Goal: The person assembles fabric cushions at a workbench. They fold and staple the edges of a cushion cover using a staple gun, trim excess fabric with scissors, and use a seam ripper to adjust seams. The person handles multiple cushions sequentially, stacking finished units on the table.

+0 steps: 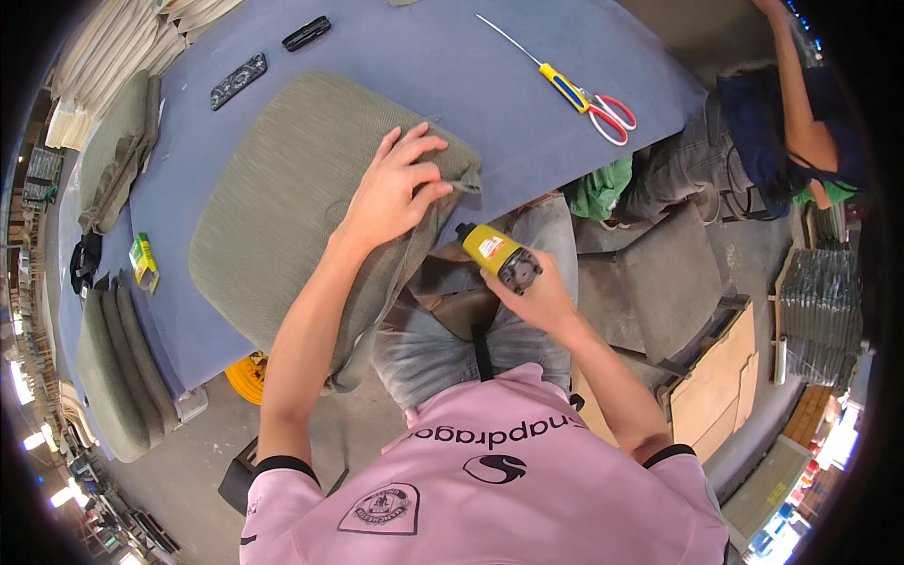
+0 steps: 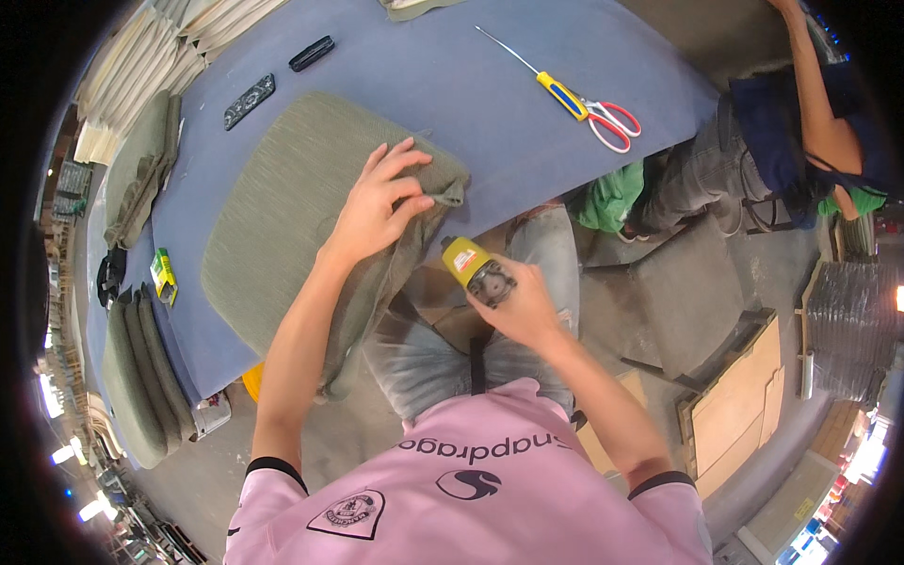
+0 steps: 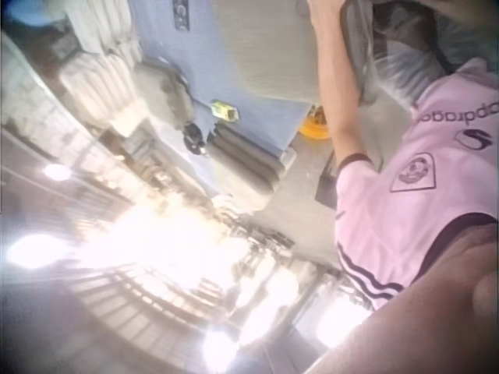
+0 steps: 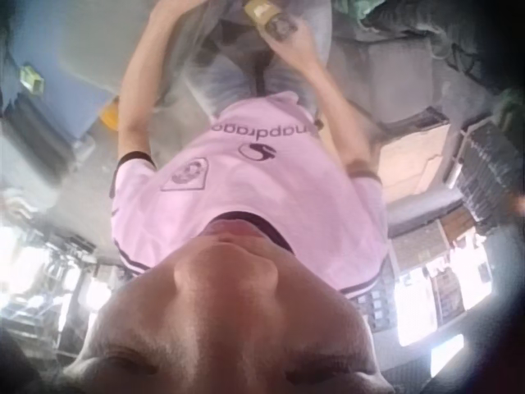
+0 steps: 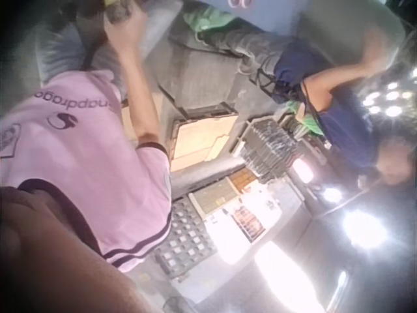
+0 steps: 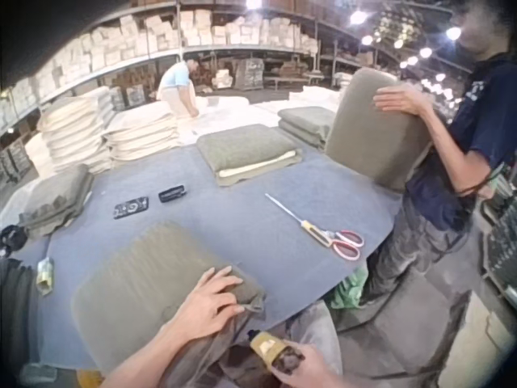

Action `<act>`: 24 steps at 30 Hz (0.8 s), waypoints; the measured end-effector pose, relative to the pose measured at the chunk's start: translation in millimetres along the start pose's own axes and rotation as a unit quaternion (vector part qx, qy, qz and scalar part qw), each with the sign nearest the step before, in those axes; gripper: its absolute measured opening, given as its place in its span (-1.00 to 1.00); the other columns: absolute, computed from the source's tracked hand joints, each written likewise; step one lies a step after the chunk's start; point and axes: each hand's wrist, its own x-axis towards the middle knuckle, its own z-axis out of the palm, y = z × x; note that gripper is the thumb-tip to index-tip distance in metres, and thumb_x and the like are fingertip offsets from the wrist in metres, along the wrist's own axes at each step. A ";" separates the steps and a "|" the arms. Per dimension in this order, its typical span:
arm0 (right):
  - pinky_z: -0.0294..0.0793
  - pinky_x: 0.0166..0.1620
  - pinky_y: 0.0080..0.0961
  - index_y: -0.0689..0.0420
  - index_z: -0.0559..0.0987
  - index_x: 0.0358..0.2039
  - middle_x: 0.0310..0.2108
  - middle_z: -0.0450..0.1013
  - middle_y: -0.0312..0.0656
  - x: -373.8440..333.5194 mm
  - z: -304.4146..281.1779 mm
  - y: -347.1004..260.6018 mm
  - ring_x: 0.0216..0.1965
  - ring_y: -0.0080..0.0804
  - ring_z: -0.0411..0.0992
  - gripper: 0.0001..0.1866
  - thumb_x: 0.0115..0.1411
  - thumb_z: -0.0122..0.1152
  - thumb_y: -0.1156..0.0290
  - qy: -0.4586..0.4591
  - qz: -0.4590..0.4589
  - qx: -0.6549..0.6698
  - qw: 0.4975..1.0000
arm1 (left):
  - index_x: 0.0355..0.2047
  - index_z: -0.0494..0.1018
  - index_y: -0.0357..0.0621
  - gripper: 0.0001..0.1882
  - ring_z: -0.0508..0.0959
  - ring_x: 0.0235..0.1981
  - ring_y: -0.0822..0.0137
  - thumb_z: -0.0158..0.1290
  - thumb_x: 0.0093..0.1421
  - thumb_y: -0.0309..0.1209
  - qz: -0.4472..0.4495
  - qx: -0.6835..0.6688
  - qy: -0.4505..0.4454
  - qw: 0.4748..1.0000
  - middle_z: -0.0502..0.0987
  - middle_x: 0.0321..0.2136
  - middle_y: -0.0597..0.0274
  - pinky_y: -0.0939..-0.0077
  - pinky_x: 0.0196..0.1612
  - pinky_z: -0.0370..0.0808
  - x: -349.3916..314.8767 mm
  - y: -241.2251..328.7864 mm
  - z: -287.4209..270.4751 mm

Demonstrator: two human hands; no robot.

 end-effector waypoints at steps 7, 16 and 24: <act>0.49 0.15 -0.16 0.17 0.62 0.21 -0.01 0.65 -0.01 -11.0 -12.8 8.0 0.01 0.09 0.49 -0.35 0.07 0.60 0.35 0.016 -0.088 -0.066 0.994 | -0.53 0.45 -0.22 -0.70 0.14 0.56 -0.20 0.33 0.21 -0.37 -0.003 0.103 -0.077 0.992 0.33 0.47 0.06 -0.25 0.60 -0.03 -18.2 29.2 -10.6; 0.51 0.06 -0.25 0.07 0.55 0.30 0.10 0.54 -0.17 -8.0 -0.2 -4.3 0.02 -0.11 0.43 -0.18 0.03 0.72 0.27 -0.013 -0.086 -0.118 0.989 | -0.51 0.41 -0.21 -0.74 0.20 0.55 -0.19 0.33 0.16 -0.52 -0.028 -0.070 -0.028 0.997 0.47 0.21 0.08 -0.26 0.60 -0.05 -29.7 1.9 -5.0; 0.58 -0.21 -0.23 0.29 0.63 0.00 -0.33 0.63 0.10 16.0 -4.4 -41.7 -0.28 0.22 0.59 -0.43 -0.11 0.52 0.52 -0.007 -0.111 -0.007 0.994 | -0.46 0.50 -0.22 -0.80 0.40 0.44 -0.09 0.34 0.18 -0.49 -0.053 -0.061 0.018 0.997 0.54 0.06 0.12 -0.21 0.56 0.14 -28.0 2.2 0.6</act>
